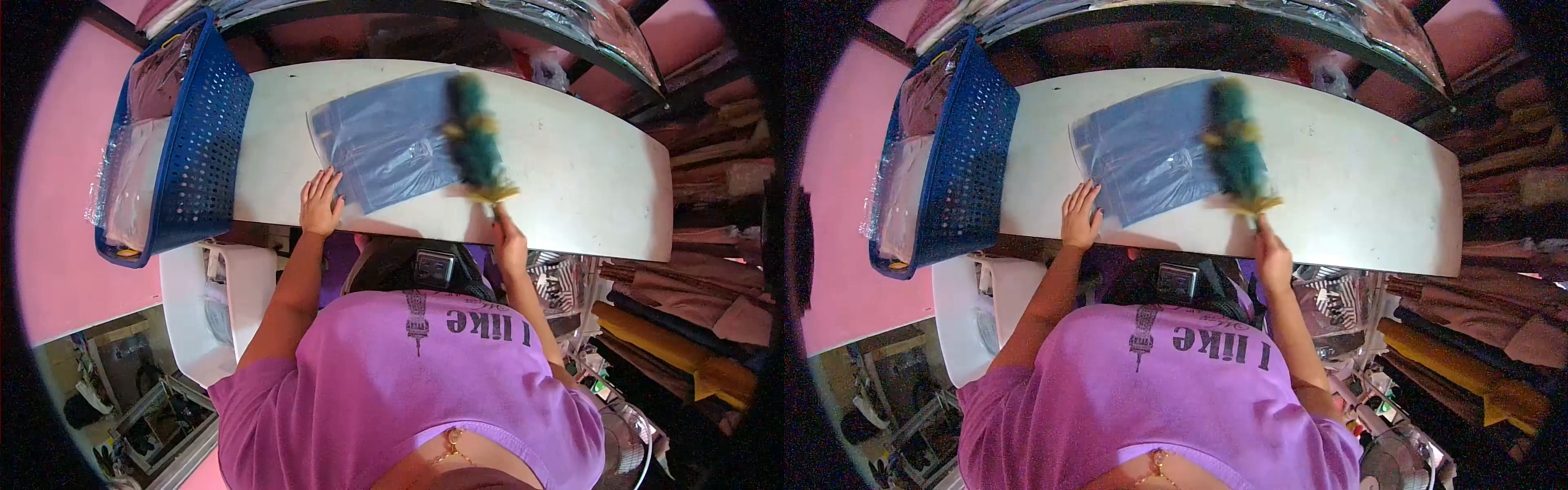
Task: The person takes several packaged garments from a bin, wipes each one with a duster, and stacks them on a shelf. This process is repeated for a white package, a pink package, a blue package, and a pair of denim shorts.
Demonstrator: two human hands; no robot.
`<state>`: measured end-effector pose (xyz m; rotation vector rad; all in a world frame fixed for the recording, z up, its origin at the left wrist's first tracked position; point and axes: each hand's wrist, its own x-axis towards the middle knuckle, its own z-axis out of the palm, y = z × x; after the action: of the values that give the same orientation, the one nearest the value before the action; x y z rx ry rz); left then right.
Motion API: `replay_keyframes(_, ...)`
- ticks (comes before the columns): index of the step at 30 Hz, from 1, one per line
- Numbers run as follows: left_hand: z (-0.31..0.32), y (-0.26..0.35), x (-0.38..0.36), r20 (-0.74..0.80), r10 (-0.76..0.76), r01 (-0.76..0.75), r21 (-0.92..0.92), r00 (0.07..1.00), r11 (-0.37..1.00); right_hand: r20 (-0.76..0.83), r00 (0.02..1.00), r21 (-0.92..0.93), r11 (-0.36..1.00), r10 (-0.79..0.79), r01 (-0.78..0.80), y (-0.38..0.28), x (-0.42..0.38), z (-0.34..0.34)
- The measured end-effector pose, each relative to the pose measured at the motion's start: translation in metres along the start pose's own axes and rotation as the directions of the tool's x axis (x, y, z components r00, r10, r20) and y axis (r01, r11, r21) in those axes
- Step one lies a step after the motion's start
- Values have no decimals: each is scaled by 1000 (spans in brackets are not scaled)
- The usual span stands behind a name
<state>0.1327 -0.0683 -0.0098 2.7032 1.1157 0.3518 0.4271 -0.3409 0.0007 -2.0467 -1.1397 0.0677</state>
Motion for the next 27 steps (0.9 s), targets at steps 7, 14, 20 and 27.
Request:
replay_keyframes(7, 10, -1, -1, -92, -77, 55, -219, 993, 974, 133, 986, -244, 968, 96, -61, 39, -3, -4)
replay_keyframes(14, 30, -8, -29, 280, -487, 522, -705, 827, 480, -177, 956, -446, 847, 233, -288, 76, 42, -37)
replay_keyframes(20, 17, -2, -23, 248, -387, 450, -640, 888, 623, 42, 944, -263, 908, -327, 326, 10, 69, 41)
replay_keyframes(27, 21, -3, -25, 222, -333, 400, -505, 917, 765, 327, 828, -50, 866, -456, 497, -45, 71, 89)
